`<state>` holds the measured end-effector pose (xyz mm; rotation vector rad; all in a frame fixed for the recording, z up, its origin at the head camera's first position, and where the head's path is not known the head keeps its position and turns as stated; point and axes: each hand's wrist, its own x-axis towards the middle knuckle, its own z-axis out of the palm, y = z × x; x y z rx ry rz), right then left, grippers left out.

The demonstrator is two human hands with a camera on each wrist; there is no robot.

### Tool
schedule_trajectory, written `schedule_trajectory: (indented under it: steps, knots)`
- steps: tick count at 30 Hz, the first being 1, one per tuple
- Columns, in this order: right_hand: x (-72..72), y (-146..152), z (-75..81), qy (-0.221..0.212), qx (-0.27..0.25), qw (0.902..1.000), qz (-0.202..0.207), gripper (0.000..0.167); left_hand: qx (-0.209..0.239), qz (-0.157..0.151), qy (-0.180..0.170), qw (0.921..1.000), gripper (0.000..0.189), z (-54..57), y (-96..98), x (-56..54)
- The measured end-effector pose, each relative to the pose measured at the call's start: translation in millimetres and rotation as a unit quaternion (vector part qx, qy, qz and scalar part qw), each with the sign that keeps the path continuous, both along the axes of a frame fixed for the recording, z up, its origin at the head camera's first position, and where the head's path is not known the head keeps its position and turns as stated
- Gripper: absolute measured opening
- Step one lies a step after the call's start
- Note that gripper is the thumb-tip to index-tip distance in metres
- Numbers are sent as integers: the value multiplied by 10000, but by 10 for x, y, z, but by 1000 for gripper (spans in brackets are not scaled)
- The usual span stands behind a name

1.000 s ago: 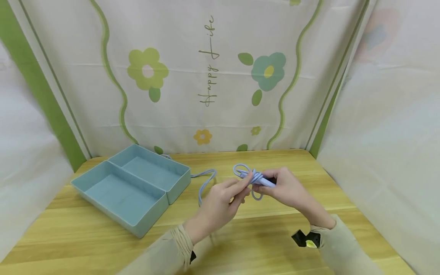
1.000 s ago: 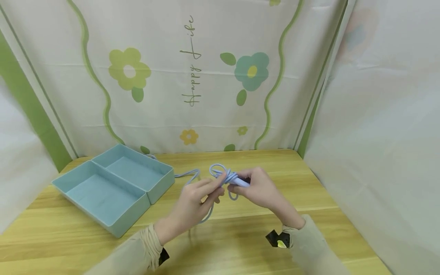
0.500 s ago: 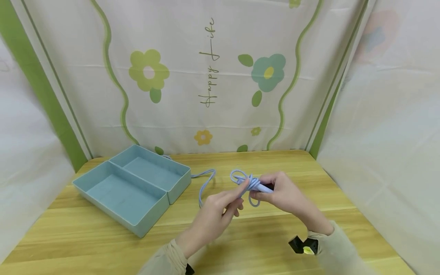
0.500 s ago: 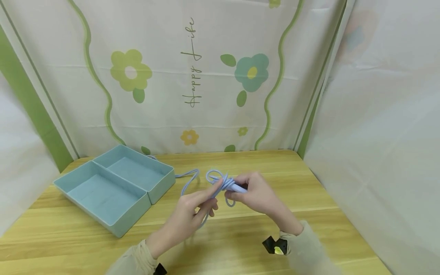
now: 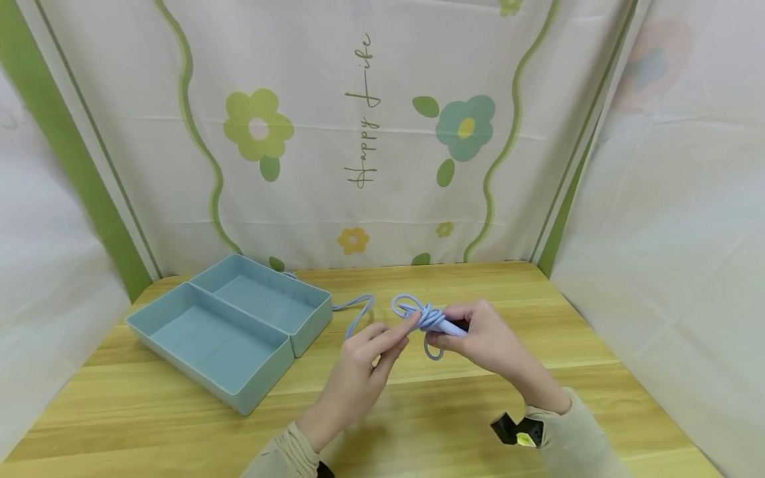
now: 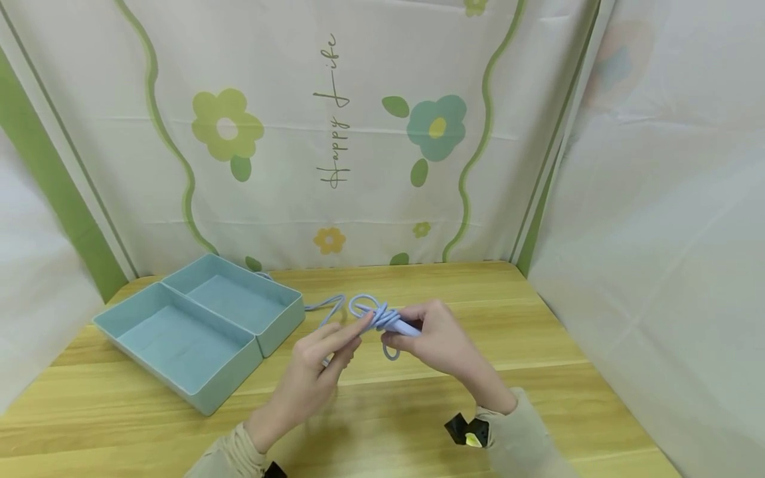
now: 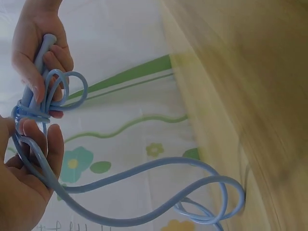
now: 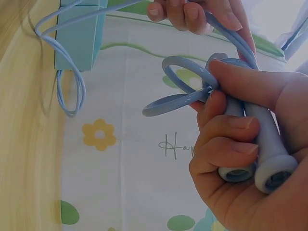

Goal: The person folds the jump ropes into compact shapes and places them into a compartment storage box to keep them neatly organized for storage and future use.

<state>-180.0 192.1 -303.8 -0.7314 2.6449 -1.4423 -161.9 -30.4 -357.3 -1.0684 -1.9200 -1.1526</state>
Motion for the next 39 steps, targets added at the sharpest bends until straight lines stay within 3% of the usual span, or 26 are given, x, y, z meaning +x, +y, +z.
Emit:
schedule_trajectory:
  steps: [5, 13, 18, 25, 33, 39]
  knots:
    - [0, -15, -13, 18, -4, 10000, -80, 10, 144, 47, 92, 9998, 47, 27, -22, -9]
    - [20, -57, -6, 36, -120, 9999, -111, 10, 399, 132, -23, 9991, 16, 2, -9, 13]
    - [45, -92, 10, 29, -149, 9998, -154, 12, 482, 30, -158, 9987, 14, -17, 27, 35]
    - [72, -160, 45, -7, -173, 9997, -154, 11, 607, -48, -614, 9963, 14, -16, 24, 62]
    - [59, -198, 46, 152, -289, 9993, 167, 11, 630, -91, -368, 9973, 15, 11, -22, 78]
    - [66, -155, 26, 108, -200, 9997, 119, 5, 544, -113, -611, 9966, 12, 14, -16, 84]
